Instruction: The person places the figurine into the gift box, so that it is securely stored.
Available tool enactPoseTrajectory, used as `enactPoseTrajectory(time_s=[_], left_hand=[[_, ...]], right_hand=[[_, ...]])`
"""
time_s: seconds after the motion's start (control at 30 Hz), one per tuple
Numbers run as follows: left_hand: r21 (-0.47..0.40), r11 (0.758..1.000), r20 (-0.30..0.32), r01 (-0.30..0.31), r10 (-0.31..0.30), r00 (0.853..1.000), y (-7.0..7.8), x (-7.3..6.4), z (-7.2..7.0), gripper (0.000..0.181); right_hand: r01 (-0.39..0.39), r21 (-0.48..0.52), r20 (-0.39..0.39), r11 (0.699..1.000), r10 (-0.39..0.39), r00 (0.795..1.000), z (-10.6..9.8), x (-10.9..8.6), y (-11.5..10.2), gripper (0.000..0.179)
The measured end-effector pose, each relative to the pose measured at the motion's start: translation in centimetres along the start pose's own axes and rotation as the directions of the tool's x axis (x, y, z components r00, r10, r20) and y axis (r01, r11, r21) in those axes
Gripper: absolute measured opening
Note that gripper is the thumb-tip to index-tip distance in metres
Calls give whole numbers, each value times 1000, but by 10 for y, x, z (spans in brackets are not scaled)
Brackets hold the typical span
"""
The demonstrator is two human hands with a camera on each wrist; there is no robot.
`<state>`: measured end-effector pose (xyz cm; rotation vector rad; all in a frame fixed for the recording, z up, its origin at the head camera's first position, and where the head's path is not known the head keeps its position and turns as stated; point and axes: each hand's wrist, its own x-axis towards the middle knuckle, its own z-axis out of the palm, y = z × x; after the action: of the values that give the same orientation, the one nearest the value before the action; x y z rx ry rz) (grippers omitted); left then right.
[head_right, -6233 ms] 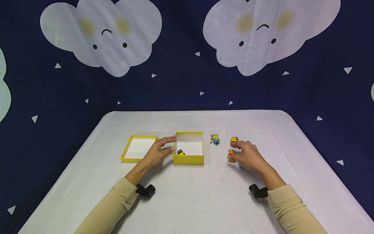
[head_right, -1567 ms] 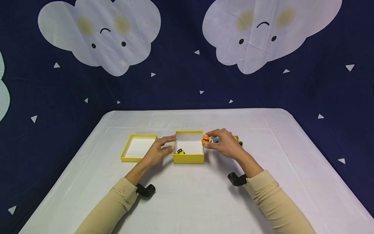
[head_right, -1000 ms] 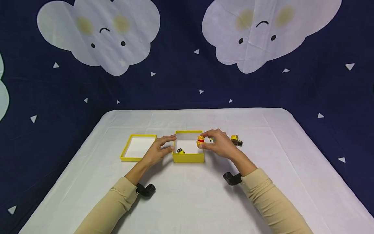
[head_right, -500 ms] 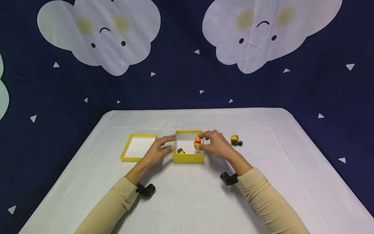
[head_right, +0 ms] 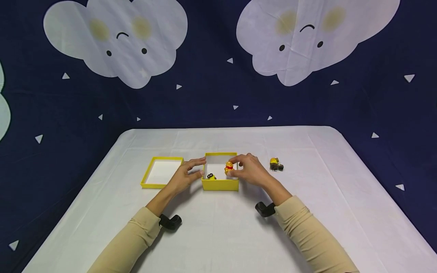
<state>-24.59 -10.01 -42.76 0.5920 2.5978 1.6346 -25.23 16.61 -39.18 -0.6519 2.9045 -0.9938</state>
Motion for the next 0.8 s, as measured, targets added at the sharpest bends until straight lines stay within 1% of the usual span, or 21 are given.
enactPoseTrajectory(time_s=[0.17,0.47,0.73,0.8], left_hand=[[-1,1000,-3,5,-5,1000,-1,0,1,41],[-33,999,0,-18,18,1000,-2,1,1,41],[4,1000,-3,1,-1,1000,-1,1,2,41],[16,1000,-11,-2,2,1000,-2,1,2,41]], right_hand=[[-7,4,14,1000,7,1000,3,1,-1,48],[-10,-13,32,1000,11,999,6,3,-1,50],[2,-8,38,1000,-2,999,9,5,0,49],[8,-8,39,1000,-8,999,10,6,1,48]])
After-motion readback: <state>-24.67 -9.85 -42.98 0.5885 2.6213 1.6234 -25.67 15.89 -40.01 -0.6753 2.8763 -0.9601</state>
